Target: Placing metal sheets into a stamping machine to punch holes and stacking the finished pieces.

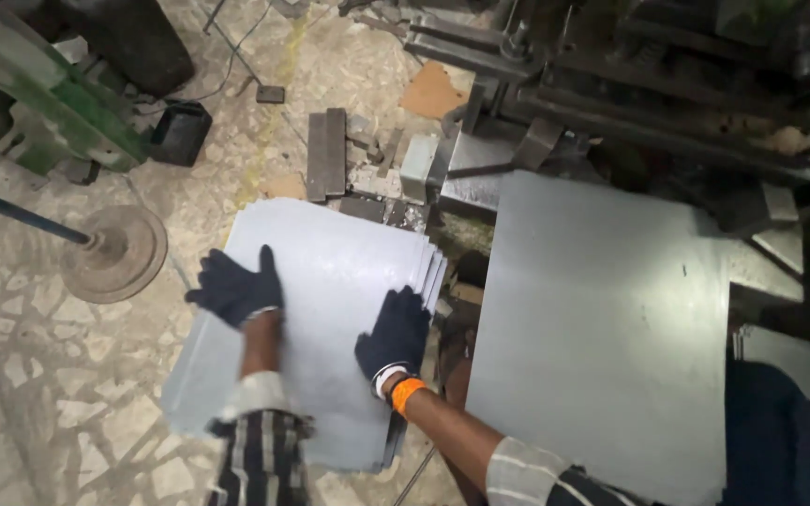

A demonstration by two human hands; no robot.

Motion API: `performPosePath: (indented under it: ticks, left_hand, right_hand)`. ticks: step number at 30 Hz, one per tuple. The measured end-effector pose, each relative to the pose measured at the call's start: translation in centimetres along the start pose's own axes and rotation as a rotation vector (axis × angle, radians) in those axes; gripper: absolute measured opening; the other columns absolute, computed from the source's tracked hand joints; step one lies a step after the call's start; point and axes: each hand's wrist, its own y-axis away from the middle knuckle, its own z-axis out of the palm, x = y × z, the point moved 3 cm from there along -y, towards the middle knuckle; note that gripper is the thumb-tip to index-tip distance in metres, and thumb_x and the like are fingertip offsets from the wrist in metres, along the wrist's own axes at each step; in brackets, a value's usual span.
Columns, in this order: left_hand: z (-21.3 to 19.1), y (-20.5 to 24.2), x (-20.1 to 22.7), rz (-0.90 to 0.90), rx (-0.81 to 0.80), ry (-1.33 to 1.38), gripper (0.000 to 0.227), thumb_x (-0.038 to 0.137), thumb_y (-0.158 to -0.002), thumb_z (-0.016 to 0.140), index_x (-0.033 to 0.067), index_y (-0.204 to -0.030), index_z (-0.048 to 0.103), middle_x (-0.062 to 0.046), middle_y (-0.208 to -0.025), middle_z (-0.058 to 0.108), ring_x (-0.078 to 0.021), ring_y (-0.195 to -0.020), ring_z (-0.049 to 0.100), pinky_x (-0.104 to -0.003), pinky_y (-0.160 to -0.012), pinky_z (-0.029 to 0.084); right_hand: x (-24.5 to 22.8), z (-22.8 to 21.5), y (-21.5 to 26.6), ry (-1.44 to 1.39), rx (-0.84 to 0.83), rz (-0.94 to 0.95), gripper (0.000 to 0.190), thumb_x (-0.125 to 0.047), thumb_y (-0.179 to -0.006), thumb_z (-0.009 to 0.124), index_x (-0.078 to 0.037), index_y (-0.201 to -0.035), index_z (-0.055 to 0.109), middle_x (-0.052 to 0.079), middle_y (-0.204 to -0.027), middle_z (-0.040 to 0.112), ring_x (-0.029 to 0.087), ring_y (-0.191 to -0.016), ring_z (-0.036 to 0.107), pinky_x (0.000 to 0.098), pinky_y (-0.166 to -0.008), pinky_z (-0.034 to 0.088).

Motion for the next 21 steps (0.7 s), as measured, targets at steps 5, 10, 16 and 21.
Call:
performPosePath:
  ticks: [5,10,16,21]
  left_hand:
    - [2.2,-3.4,-2.6,-0.136,-0.377,0.067,0.115,0.102,-0.079,0.024,0.0206,-0.160,0.034,-0.013,-0.148,0.055,-0.0385,-0.128,0.055,-0.055,-0.100,0.037]
    - [-0.3,-1.1,-0.6,-0.065,-0.110,0.114,0.091,0.084,-0.095,0.037,0.0188,-0.158,0.044,-0.011,-0.149,0.056,-0.0312,-0.129,0.053,-0.050,-0.108,0.030]
    - [-8.2,0.7,3.1,-0.054,-0.157,-0.050,0.077,0.067,-0.105,0.030,0.0151,-0.162,0.033,-0.010,-0.166,0.033,-0.0285,-0.152,0.029,-0.057,-0.125,0.007]
    - [-15.4,3.7,9.0,0.128,0.257,0.168,0.079,0.068,-0.102,0.050,0.0051,-0.150,0.053,-0.019,-0.147,0.057,-0.0333,-0.143,0.047,-0.051,-0.126,0.017]
  right_hand:
    - [-1.0,-2.2,-0.2,0.189,-0.261,-0.230,0.097,-0.051,-0.075,0.077,-0.001,-0.150,0.039,0.029,-0.156,0.033,0.047,-0.145,0.030,0.0621,-0.119,0.020]
    - [-1.0,-6.4,-0.5,0.297,-0.436,-0.296,0.093,-0.059,-0.087,0.063,-0.006,-0.156,0.031,0.022,-0.165,0.023,0.041,-0.153,0.016,0.0634,-0.123,0.003]
    - [-1.5,-6.0,-0.9,0.353,-0.450,-0.509,0.096,-0.066,-0.089,0.056,-0.006,-0.158,0.026,0.021,-0.166,0.022,0.039,-0.154,0.016,0.0625,-0.125,0.002]
    - [-2.6,-4.9,-1.3,0.313,-0.431,-0.577,0.097,-0.064,-0.087,0.061,-0.005,-0.157,0.029,0.022,-0.164,0.026,0.039,-0.153,0.021,0.0589,-0.125,0.008]
